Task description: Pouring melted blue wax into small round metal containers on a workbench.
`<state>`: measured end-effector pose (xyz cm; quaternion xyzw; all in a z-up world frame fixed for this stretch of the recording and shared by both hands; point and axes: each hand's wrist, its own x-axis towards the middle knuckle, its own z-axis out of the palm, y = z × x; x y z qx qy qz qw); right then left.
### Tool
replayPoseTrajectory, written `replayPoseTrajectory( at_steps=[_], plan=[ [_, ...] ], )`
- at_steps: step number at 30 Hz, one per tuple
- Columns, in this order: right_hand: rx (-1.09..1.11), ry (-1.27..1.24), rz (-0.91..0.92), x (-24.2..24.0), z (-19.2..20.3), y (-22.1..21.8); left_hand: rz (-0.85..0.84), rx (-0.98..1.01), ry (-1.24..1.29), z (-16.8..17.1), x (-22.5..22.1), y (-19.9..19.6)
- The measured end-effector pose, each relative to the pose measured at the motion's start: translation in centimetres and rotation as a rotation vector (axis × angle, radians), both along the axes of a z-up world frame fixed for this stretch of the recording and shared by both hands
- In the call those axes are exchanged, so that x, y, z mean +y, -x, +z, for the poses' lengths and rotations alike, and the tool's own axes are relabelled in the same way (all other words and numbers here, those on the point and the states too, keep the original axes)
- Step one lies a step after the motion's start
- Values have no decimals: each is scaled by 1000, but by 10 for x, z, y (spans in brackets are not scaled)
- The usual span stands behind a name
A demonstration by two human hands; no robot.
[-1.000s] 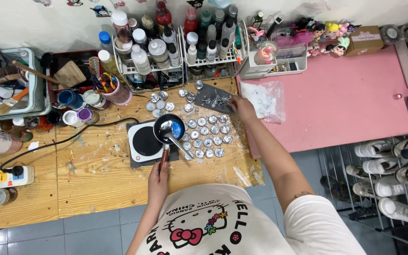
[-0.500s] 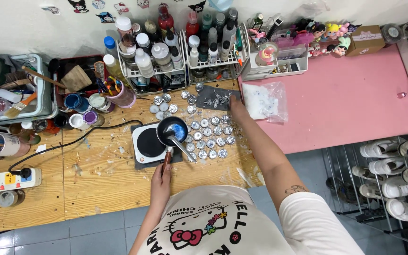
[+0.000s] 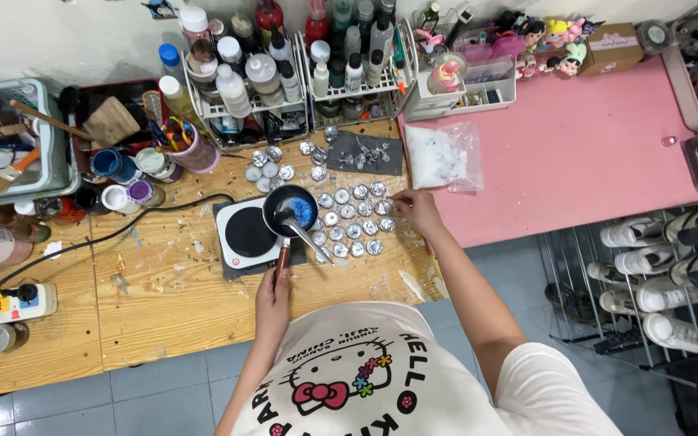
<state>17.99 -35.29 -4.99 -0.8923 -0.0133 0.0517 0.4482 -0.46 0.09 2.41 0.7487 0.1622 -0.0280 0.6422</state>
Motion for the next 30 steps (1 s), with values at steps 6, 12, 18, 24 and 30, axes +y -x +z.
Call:
replayPoseTrajectory(
  at_steps=[6, 12, 18, 24, 30],
  plan=[
    [110, 94, -17, -6, -31, 11, -11, 21, -2, -1, 1, 7],
    [-45, 245, 32, 8, -11, 8, -11, -9, 10, -9, 6, 16],
    [11, 330, 83, -4, -67, -17, 1, 55, -22, -2, 8, 20],
    [-9, 456, 78, 17, -43, -11, 18, 11, 0, -2, 10, 22],
    [-57, 602, 116, 22, -45, -11, 25, 61, 4, -1, 10, 22]
  ],
)
